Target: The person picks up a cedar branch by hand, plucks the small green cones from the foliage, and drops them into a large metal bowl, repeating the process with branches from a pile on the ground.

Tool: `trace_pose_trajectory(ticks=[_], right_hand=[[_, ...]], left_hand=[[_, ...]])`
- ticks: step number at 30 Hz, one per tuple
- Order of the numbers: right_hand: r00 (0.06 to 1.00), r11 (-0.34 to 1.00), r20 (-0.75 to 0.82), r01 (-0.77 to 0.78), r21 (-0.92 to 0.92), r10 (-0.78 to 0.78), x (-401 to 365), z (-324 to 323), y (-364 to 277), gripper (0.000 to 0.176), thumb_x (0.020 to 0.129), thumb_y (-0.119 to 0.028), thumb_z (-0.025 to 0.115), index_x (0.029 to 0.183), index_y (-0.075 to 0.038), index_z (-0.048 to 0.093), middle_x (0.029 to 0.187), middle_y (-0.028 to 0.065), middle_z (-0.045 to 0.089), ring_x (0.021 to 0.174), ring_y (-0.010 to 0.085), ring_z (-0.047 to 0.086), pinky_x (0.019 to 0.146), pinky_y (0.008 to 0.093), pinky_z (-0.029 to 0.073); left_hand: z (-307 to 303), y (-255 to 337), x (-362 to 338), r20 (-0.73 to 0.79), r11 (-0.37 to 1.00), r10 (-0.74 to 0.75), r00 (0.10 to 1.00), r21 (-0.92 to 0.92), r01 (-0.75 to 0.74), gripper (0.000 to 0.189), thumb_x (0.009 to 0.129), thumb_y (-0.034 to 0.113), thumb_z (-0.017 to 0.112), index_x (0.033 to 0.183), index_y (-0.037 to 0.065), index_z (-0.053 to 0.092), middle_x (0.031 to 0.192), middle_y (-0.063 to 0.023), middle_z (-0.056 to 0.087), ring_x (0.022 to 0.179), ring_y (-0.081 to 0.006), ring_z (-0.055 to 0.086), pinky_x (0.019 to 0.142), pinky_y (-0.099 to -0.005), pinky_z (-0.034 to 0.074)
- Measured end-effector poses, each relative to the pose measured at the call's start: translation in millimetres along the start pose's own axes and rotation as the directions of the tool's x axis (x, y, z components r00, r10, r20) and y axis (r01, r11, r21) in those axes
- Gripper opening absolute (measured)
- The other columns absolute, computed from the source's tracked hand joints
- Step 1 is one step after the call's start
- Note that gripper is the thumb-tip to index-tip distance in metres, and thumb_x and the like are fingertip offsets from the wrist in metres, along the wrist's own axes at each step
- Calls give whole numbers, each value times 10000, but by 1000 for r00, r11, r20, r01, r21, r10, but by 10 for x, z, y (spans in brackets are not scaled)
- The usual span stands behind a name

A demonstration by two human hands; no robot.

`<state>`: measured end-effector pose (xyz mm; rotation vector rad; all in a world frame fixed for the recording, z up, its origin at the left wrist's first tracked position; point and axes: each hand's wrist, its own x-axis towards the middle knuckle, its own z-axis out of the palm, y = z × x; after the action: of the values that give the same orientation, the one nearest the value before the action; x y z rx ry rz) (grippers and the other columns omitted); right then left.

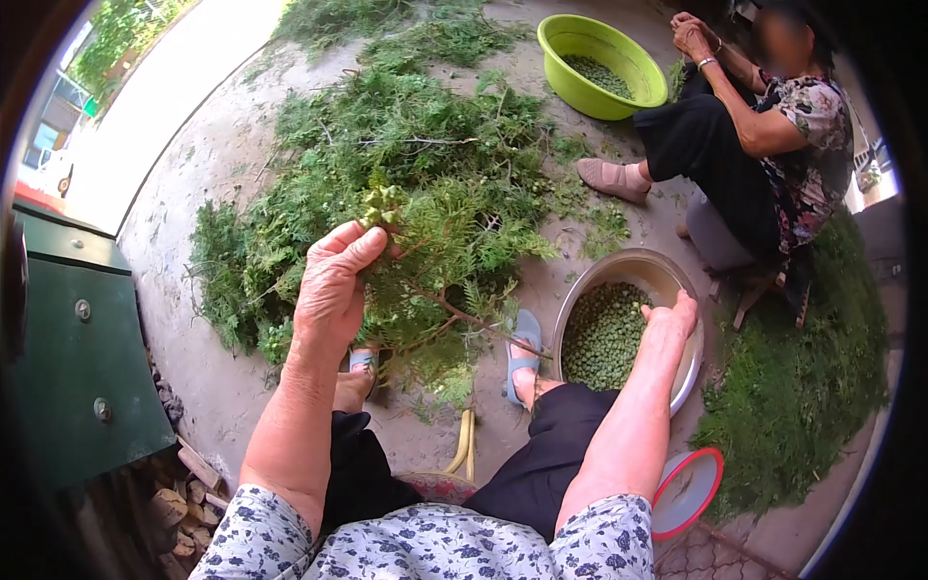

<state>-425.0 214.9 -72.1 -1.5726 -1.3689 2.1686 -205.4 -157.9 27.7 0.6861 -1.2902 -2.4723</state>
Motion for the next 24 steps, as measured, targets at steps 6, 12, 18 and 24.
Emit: trace_pose_trajectory(ticks=[6, 12, 18, 24], right_hand=[[869, 984, 462, 160, 73, -176, -458, 195, 180, 367, 869, -154, 549, 1171, 33, 451, 1073, 157, 530, 1034, 239, 513, 867, 439, 450], [227, 937, 966, 348, 38, -123, -2367, 303, 686, 124, 864, -82, 577, 949, 7, 596, 808, 85, 638, 661, 138, 619, 563, 239, 512], [182, 878, 980, 452, -157, 82, -2681, 245, 1118, 210, 853, -112, 611, 1011, 23, 580, 769, 36, 619, 579, 71, 571, 468, 185, 452], [214, 891, 957, 367, -266, 197, -2617, 239, 1189, 163, 873, -146, 588, 910, 13, 578, 718, 28, 612, 529, 60, 543, 446, 189, 442]], left_hand=[[26, -39, 22, 54, 996, 62, 997, 59, -65, 170, 798, 85, 645, 951, 12, 641, 842, -51, 656, 799, -118, 570, 783, -273, 424], [111, -76, 24, 64, 989, 62, 996, 128, -69, 166, 790, 69, 648, 944, 6, 643, 820, -63, 659, 769, -122, 586, 745, -267, 451], [178, -107, -26, 55, 963, 79, 995, 252, -90, 128, 807, 106, 642, 861, -10, 646, 747, -5, 626, 684, -37, 510, 623, -217, 427], [201, -109, -55, 99, 897, 133, 986, 412, -163, 103, 800, 98, 637, 844, 5, 644, 712, 6, 607, 657, -52, 518, 603, -216, 411]])
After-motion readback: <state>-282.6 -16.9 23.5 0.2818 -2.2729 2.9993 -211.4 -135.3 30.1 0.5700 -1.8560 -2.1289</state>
